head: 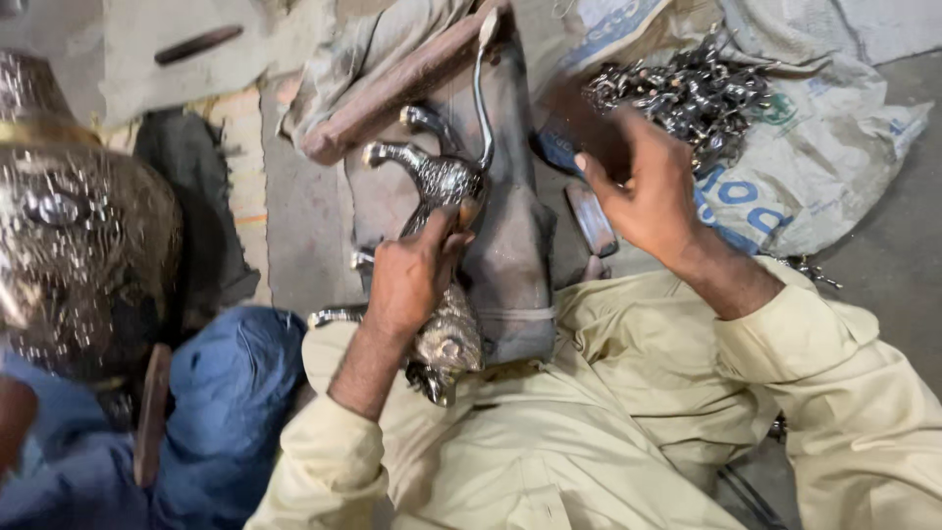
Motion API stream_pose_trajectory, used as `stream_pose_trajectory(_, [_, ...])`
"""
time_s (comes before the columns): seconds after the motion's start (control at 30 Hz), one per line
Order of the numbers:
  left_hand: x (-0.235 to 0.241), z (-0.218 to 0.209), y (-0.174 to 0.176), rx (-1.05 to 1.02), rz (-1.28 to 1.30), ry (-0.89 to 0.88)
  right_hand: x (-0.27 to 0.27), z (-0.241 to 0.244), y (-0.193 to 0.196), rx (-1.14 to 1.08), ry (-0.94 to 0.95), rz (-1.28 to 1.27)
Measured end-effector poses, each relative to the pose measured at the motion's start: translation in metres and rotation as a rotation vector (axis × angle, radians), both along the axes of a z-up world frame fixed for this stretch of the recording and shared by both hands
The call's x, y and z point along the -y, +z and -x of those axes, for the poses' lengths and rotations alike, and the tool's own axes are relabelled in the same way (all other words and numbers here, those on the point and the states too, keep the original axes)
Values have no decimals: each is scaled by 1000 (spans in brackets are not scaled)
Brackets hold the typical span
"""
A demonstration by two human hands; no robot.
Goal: The person sits on the floor and uses a hammer and chisel to shape and texture a metal lion figurine. They repeatedly strike the chisel against the figurine's body and tail while holding it steady with the other hand.
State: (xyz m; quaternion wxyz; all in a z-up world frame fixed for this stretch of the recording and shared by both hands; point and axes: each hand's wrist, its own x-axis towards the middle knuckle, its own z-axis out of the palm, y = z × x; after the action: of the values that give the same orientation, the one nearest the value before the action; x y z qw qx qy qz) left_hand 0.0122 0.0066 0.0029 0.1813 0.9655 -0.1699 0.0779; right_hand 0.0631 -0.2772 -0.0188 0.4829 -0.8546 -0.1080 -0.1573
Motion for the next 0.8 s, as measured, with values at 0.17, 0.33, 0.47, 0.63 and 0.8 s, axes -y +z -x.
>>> stream_pose_trajectory(0.17, [2, -3, 8, 9, 32, -63, 6, 1, -4, 89, 33, 101])
stream_pose_trajectory(0.33, [-4, 9, -1, -17, 25, -34, 2, 3, -2, 212, 76, 240])
stream_pose_trajectory(0.47, [1, -5, 4, 51, 70, -83, 2, 4, 2, -106, -32, -123])
stream_pose_trajectory(0.63, [2, 5, 13, -17, 25, -61, 6, 10, -5, 168, 77, 317])
stream_pose_trajectory(0.8, [-2, 2, 7, -12, 66, -100, 6, 5, -6, -34, 28, 38])
